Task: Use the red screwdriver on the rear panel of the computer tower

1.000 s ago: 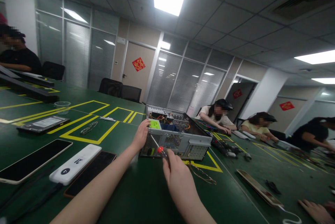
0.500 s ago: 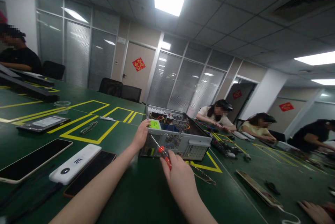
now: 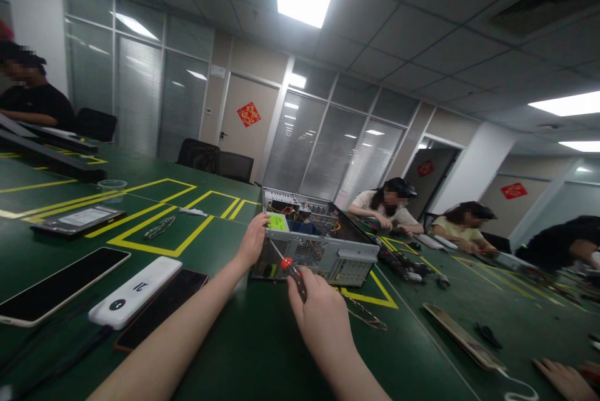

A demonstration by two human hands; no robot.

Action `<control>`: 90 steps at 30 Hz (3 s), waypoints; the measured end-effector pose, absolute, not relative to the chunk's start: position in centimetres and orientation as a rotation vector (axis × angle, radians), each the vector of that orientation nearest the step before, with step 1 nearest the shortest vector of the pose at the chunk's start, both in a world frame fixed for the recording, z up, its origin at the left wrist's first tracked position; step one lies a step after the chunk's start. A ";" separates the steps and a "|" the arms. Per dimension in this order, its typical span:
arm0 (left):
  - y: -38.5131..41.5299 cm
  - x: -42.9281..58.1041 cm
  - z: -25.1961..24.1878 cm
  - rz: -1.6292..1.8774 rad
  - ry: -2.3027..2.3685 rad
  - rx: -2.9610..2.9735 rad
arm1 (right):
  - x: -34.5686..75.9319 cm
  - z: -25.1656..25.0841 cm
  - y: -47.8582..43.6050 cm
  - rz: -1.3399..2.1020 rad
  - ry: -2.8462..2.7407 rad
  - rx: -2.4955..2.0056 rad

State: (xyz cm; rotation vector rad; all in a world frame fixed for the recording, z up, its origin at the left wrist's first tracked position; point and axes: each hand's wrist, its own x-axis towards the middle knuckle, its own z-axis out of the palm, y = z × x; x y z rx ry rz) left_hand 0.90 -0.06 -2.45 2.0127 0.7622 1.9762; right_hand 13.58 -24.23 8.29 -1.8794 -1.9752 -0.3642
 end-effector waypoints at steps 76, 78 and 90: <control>0.1 0.9 -2.5 1.990 0.730 2.009 | 16.3 8.3 -22.6 -0.501 -1.891 -1.490; -0.1 0.8 -2.5 1.978 0.741 2.016 | 16.8 8.1 -22.1 -0.566 -1.854 -1.431; 0.1 0.8 -2.6 1.977 0.741 2.015 | 13.9 7.8 -24.8 -0.271 -2.140 -1.745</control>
